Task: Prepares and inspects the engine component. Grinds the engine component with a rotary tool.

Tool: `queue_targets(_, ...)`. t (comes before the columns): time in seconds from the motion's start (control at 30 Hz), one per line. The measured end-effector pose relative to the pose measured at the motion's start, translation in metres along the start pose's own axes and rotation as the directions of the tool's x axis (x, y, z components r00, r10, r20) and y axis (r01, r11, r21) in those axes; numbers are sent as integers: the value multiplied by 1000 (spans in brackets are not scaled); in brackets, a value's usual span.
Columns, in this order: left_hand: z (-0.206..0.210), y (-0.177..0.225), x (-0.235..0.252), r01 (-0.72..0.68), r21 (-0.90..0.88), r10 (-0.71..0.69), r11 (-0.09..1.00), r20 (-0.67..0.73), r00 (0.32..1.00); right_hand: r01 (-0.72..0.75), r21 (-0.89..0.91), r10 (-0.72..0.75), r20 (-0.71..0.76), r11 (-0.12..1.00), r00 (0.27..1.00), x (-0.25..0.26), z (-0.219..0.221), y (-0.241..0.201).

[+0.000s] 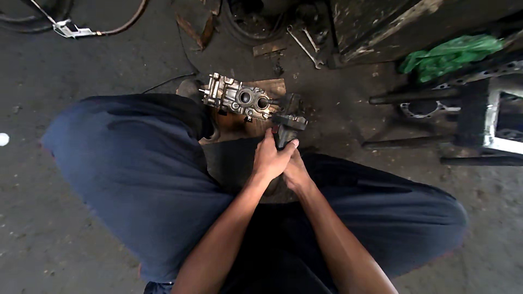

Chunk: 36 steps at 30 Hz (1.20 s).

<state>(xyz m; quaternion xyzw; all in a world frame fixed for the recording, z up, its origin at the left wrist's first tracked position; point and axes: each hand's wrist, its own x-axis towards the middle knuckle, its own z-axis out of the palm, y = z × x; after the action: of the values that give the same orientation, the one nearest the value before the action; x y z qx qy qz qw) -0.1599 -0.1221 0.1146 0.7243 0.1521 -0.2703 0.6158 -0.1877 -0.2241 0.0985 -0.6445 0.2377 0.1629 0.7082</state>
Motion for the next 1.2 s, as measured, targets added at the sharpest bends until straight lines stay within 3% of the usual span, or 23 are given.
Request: queue_targets(1.2,1,2,-3,11,-76,-10,997,10,1000,15,-93,-17,-26,996,1000,-3,-1,-8)
